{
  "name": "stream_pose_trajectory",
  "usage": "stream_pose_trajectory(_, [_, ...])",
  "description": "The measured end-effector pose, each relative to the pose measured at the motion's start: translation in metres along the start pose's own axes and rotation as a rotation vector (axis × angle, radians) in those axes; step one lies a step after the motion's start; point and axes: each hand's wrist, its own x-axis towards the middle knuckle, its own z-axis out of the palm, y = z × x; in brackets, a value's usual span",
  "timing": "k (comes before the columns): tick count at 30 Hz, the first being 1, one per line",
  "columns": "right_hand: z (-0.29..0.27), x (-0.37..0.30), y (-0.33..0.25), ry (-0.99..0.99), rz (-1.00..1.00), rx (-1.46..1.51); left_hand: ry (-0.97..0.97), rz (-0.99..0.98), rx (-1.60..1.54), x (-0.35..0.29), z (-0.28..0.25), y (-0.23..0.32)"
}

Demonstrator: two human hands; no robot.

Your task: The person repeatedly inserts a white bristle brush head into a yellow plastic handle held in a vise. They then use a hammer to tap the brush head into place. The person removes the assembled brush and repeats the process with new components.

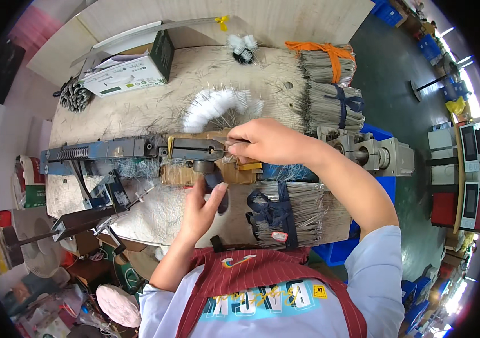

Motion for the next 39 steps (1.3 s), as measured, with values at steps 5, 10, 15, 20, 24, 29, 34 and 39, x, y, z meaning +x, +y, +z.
stream_pose_trajectory(5, [0.027, -0.011, 0.002, 0.330, -0.247, -0.468, -0.102, -0.094, -0.263, 0.000, 0.006, 0.004])
stream_pose_trajectory(10, [0.034, -0.015, 0.000, 0.407, -0.283, -0.516, -0.166, -0.098, -0.298, 0.003, 0.002, 0.004])
stream_pose_trajectory(15, [0.025, -0.006, 0.003, 0.313, -0.204, -0.469, -0.052, 0.015, 0.131, 0.006, -0.022, -0.006])
stream_pose_trajectory(20, [0.010, 0.005, -0.004, 0.089, 0.018, -0.227, -0.294, -0.226, 0.632, 0.019, -0.098, 0.092])
stream_pose_trajectory(24, [0.007, 0.002, -0.009, 0.099, 0.031, -0.285, -0.492, -0.361, 0.032, 0.009, -0.111, 0.127])
stream_pose_trajectory(29, [0.015, 0.001, -0.005, 0.189, -0.086, -0.393, -0.375, -0.477, -0.136, -0.022, 0.006, 0.084])
stream_pose_trajectory(34, [0.056, -0.045, -0.020, 0.466, -0.314, -0.727, 0.037, -0.359, -0.009, -0.031, 0.050, 0.021])
stream_pose_trajectory(39, [0.111, -0.033, 0.009, 0.236, -0.179, -0.460, 0.004, 0.052, 0.634, -0.022, 0.018, -0.044])
